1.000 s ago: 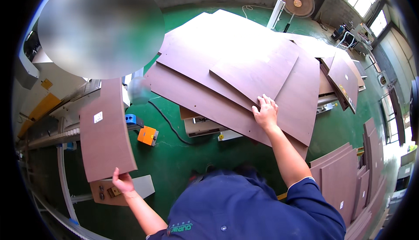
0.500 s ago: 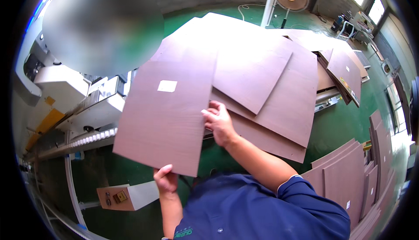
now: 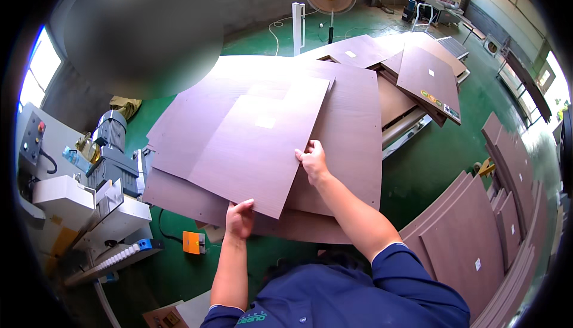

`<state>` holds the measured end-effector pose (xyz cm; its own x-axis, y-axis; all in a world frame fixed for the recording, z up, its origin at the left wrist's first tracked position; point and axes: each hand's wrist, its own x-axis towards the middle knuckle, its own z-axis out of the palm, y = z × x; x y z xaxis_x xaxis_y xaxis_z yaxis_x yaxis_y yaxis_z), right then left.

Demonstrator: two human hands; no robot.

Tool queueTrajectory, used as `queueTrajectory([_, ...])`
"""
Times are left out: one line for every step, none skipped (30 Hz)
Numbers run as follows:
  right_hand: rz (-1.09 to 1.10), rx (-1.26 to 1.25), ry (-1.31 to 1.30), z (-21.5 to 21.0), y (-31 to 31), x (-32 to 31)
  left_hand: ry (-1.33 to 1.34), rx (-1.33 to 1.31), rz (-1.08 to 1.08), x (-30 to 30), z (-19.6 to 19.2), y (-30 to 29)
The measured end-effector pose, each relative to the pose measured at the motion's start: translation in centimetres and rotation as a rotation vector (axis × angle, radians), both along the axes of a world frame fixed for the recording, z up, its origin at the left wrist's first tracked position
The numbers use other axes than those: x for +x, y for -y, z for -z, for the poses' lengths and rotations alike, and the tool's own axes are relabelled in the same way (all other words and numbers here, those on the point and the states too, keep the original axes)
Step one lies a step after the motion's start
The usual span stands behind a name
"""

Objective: The person feeds wooden boards into a processing machine and stacks the boards onto piles on worktables by hand.

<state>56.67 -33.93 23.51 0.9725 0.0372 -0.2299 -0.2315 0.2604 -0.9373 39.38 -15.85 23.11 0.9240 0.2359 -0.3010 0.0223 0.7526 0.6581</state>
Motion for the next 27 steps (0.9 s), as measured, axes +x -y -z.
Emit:
queueTrajectory([-0.002,0.004,-0.006,0.8,0.4,1.0,-0.069,0.045,0.01,0.5,0.1,0.0])
queueTrajectory([-0.025,-0.202,0.043,2.1,1.0,2.4,-0.155,0.215,0.111,1.0,0.3,-0.1])
queueTrajectory([-0.068,-0.408,0.087,1.3,1.2,2.5,-0.172,0.215,0.096,0.8,0.4,-0.8])
queueTrajectory([-0.13,-0.655,0.119,0.5,2.0,2.5,-0.374,0.467,0.252,0.5,0.5,-1.8])
queueTrajectory([-0.148,-0.856,0.136,-0.1,2.8,2.2,-0.569,0.71,0.425,0.4,0.8,-2.0])
queueTrajectory([-0.185,-0.891,0.123,0.0,3.4,2.2,-0.55,0.787,0.35,0.4,0.1,-1.7])
queueTrajectory([-0.22,-0.927,0.11,0.2,3.9,1.9,-0.555,0.818,0.236,0.3,-0.2,-2.1])
queueTrajectory([-0.241,-0.899,0.103,-0.1,3.8,1.3,-0.542,0.921,0.116,0.4,-0.4,-2.8])
queueTrajectory([-0.263,-0.873,0.093,-0.2,3.5,0.5,-0.529,1.02,-0.003,0.3,-0.4,-3.7])
queueTrajectory([-0.311,-0.73,0.052,0.2,3.3,0.2,-0.444,1.326,-0.166,0.9,0.8,-4.9])
queueTrajectory([-0.276,-0.736,0.069,0.3,2.6,-0.6,-0.345,1.626,-0.34,1.4,2.0,-6.2])
queueTrajectory([-0.249,-0.739,0.086,1.0,2.4,-0.9,-0.373,1.712,-0.375,2.4,2.2,-6.9])
queueTrajectory([-0.218,-0.743,0.103,1.6,2.2,-1.2,-0.394,1.798,-0.41,3.5,2.5,-7.3])
queueTrajectory([-0.216,-0.775,0.09,1.5,1.4,-1.7,-0.414,1.782,-0.477,4.4,3.2,-7.7])
queueTrajectory([-0.216,-0.83,0.089,1.2,0.8,-2.1,-0.388,1.783,-0.461,5.1,3.9,-8.3])
queueTrajectory([-0.2,-0.849,0.086,1.2,0.2,-2.3,-0.387,1.911,-0.514,5.6,4.7,-9.0])
queueTrajectory([-0.181,-0.872,0.081,1.2,-0.1,-2.4,-0.382,2.035,-0.568,6.2,4.7,-9.1])
queueTrajectory([-0.164,-0.854,0.061,1.2,-0.2,-2.3,-0.409,2.077,-0.53,7.0,4.7,-9.4])
queueTrajectory([-0.138,-0.859,0.053,1.1,-0.1,-1.9,-0.38,2.075,-0.516,7.8,4.7,-9.6])
queueTrajectory([-0.135,-0.841,0.022,1.0,-0.2,-1.5,-0.419,2.078,-0.421,8.4,4.1,-9.7])
queueTrajectory([-0.127,-0.824,-0.007,1.0,-0.1,-1.1,-0.451,2.079,-0.327,9.3,3.3,-9.6])
queueTrajectory([-0.1,-0.836,-0.022,1.1,0.1,-0.9,-0.502,2.055,-0.221,10.1,2.4,-9.5])
queueTrajectory([-0.089,-0.834,-0.021,1.1,-0.2,-0.8,-0.488,2.057,-0.222,10.9,2.1,-10.3])
queueTrajectory([-0.086,-0.827,-0.055,1.0,-0.4,-0.8,-0.452,1.994,-0.213,11.7,1.9,-11.3])
queueTrajectory([-0.085,-0.82,-0.088,1.0,-0.7,-0.7,-0.417,1.929,-0.204,12.6,1.7,-12.0])
queueTrajectory([-0.083,-0.822,-0.09,1.1,-1.2,-1.0,-0.432,1.886,-0.131,13.4,1.2,-12.3])
queueTrajectory([-0.06,-0.814,-0.104,1.1,-1.7,-1.3,-0.434,1.883,-0.135,13.8,1.0,-12.3])
